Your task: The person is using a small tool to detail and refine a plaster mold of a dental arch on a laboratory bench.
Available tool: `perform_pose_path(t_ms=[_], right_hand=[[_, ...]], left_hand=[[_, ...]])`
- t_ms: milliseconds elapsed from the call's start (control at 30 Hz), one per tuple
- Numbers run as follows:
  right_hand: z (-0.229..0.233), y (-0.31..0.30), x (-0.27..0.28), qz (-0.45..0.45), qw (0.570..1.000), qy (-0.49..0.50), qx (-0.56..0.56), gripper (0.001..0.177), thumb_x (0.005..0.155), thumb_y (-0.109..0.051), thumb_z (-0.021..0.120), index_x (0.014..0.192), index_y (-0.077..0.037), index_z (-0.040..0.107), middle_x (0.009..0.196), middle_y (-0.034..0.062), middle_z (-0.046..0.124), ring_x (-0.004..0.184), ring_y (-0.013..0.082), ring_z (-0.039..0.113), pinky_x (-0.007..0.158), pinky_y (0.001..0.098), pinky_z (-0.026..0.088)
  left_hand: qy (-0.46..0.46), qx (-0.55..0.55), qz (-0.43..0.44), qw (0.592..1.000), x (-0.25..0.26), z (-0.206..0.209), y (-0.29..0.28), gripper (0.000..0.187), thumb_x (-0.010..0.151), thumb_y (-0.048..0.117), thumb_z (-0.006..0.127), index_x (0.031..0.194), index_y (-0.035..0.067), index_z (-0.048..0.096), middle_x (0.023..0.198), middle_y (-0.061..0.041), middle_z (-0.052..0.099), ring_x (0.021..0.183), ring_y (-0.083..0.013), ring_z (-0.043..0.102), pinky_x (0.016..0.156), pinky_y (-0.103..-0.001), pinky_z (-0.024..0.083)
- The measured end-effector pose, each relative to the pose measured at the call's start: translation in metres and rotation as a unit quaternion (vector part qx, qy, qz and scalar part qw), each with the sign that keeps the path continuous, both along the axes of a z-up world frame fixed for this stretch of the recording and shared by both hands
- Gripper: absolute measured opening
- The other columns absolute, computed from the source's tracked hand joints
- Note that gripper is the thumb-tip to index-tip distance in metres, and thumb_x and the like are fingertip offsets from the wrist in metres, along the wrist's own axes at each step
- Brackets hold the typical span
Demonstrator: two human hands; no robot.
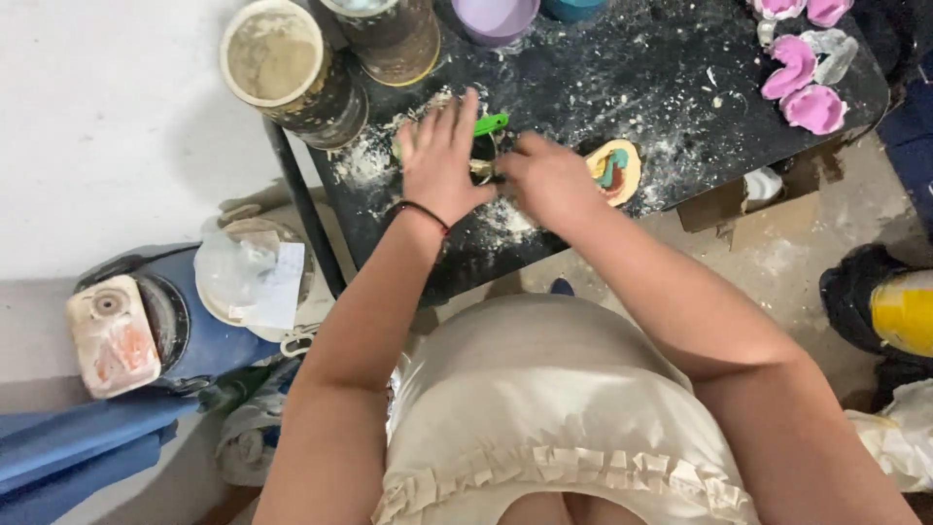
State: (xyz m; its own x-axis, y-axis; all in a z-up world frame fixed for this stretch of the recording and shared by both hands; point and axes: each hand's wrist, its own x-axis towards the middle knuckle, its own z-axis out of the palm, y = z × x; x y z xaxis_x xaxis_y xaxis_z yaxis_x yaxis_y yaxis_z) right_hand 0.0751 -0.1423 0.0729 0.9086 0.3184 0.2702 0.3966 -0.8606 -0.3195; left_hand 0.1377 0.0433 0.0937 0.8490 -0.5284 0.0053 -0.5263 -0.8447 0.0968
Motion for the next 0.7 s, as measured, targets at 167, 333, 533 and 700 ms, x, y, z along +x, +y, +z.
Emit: perform_pose_path(t_ms=[167, 333, 533, 700], right_hand=[[-0.004, 0.007, -0.017, -0.066, 0.988, -0.032, -0.136, 0.008, 0.089, -0.018, 0.074, 0.096, -0.019, 0.076, 0.092, 0.0040, 0.061, 0.080, 0.0310, 0.075, 0.062, 0.0408, 0.060], [-0.008, -0.050, -0.031, -0.114, 0.992, 0.044, -0.043, 0.012, 0.091, -0.017, 0.073, 0.100, -0.017, 0.080, 0.090, 0.0061, 0.066, 0.080, 0.0358, 0.075, 0.065, 0.0451, 0.060], [-0.033, -0.155, -0.093, -0.411, 0.844, 0.102, 0.330, 0.019, 0.108, -0.030, 0.069, 0.114, -0.012, 0.075, 0.078, 0.0013, 0.069, 0.072, 0.0187, 0.071, 0.052, 0.0340, 0.054], [-0.054, -0.134, -0.110, -0.344, 0.655, 0.126, 0.660, 0.023, 0.113, -0.017, 0.050, 0.120, 0.006, 0.053, 0.117, 0.0346, 0.067, 0.103, 0.0435, 0.073, 0.081, 0.0539, 0.062]], left_hand=[[-0.060, -0.081, -0.033, 0.994, 0.012, -0.043, 0.006, 0.116, 0.080, 0.056, 0.083, 0.168, 0.017, 0.017, 0.142, -0.015, 0.057, 0.134, -0.0338, 0.051, 0.110, -0.053, 0.018], [-0.048, -0.074, -0.045, 0.995, 0.004, -0.027, 0.007, 0.124, 0.075, 0.051, 0.089, 0.168, 0.016, 0.013, 0.148, -0.017, 0.054, 0.139, -0.0370, 0.047, 0.114, -0.057, 0.018], [-0.021, -0.138, -0.147, 0.979, -0.034, -0.015, -0.027, 0.116, 0.083, 0.053, 0.093, 0.168, 0.014, 0.024, 0.169, -0.023, 0.029, 0.156, -0.0436, 0.022, 0.121, -0.062, 0.011], [0.161, -0.281, -0.178, 0.929, -0.060, -0.038, -0.086, 0.133, 0.070, 0.037, 0.100, 0.168, 0.011, 0.014, 0.166, -0.034, 0.023, 0.145, -0.0525, 0.043, 0.113, -0.064, 0.043]])
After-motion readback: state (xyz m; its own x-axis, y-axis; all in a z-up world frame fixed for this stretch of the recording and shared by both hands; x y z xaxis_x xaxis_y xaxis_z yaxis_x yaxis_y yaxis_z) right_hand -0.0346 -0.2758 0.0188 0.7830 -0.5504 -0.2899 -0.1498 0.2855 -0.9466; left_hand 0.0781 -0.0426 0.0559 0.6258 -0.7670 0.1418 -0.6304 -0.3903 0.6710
